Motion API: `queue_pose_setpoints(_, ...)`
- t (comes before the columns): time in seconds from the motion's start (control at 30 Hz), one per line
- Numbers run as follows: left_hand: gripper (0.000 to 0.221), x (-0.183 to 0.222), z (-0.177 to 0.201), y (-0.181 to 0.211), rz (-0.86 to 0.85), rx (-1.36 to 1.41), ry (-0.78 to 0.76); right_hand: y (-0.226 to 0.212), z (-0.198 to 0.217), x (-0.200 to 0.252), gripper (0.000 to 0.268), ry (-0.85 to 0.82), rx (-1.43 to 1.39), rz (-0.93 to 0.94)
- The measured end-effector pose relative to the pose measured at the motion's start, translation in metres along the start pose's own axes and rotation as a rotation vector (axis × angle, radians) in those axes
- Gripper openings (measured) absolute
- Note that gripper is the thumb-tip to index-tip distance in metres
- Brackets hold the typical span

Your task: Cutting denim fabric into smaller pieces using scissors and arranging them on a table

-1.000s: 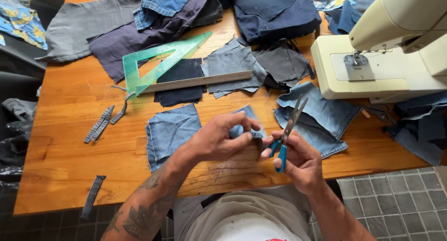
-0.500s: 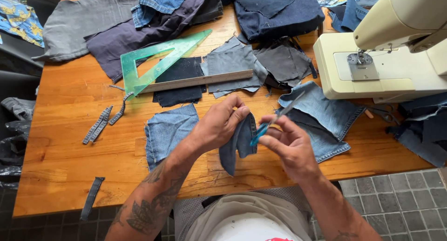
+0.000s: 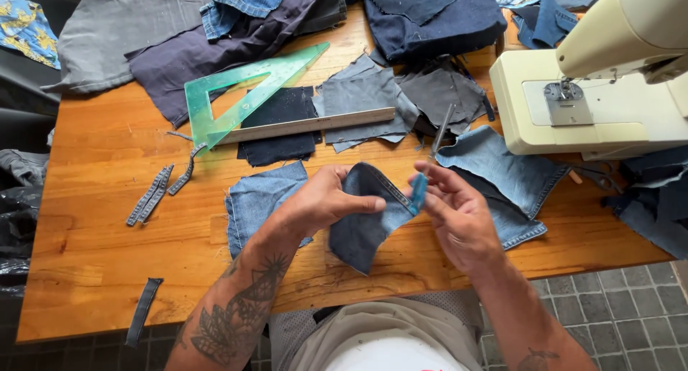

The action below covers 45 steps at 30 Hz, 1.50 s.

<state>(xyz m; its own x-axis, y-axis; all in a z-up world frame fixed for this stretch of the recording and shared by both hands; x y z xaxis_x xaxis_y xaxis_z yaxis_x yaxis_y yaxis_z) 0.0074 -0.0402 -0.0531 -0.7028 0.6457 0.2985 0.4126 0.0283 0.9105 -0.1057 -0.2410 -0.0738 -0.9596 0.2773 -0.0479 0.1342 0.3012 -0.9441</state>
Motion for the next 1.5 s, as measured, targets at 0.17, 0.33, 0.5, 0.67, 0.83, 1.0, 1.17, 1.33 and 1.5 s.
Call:
queue_pose_setpoints(0.17,0.021,-0.016,0.018,-0.021,-0.004,0.09,0.045,-0.02,0.017,0.021,0.06,-0.006,0.071,-0.086)
queue_pose_setpoints(0.33,0.023,-0.011,0.02,-0.006,0.077,0.191,-0.008,-0.033,0.042,0.046,0.068,-0.178,0.203,-0.428)
queue_pose_setpoints(0.5,0.04,-0.009,0.013,0.006,0.101,0.17,-0.005,-0.025,0.048,0.067,0.058,-0.443,0.249,-0.546)
queue_pose_setpoints(0.67,0.063,-0.005,0.003,0.016,0.087,0.099,0.004,-0.021,0.043,0.059,0.052,-0.456,0.232,-0.574)
queue_pose_setpoints(0.83,0.054,-0.005,0.002,0.015,0.089,0.038,0.003,-0.022,0.039,0.05,0.052,-0.488,0.317,-0.574)
queue_pose_setpoints(1.0,0.062,-0.007,0.005,0.015,0.089,-0.059,0.02,-0.018,0.041,0.047,0.049,-0.515,0.326,-0.543)
queue_pose_setpoints(1.17,0.072,-0.006,0.006,0.022,0.079,-0.076,0.014,-0.019,0.046,0.047,0.051,-0.521,0.323,-0.522)
queue_pose_setpoints(1.33,0.069,-0.011,0.012,0.014,0.087,-0.09,0.041,-0.02,0.048,0.047,0.049,-0.551,0.307,-0.5)
queue_pose_setpoints(1.5,0.07,-0.006,0.003,0.018,0.065,0.02,-0.012,-0.024,0.038,0.043,0.051,-0.566,0.315,-0.522)
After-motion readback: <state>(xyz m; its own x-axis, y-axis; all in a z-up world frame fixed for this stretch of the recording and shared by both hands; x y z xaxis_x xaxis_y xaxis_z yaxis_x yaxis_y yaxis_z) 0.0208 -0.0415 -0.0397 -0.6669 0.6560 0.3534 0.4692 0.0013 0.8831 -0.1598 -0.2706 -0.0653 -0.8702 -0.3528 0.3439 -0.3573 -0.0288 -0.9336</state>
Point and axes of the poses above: each hand's wrist, its own x-axis away from the middle knuckle, its own z-axis out of the back of the hand, y = z × x, the point moved 5 cm from there along -x, towards the middle knuckle, and after that the axes turned 7 degrees about x, right-handed, at the moved point
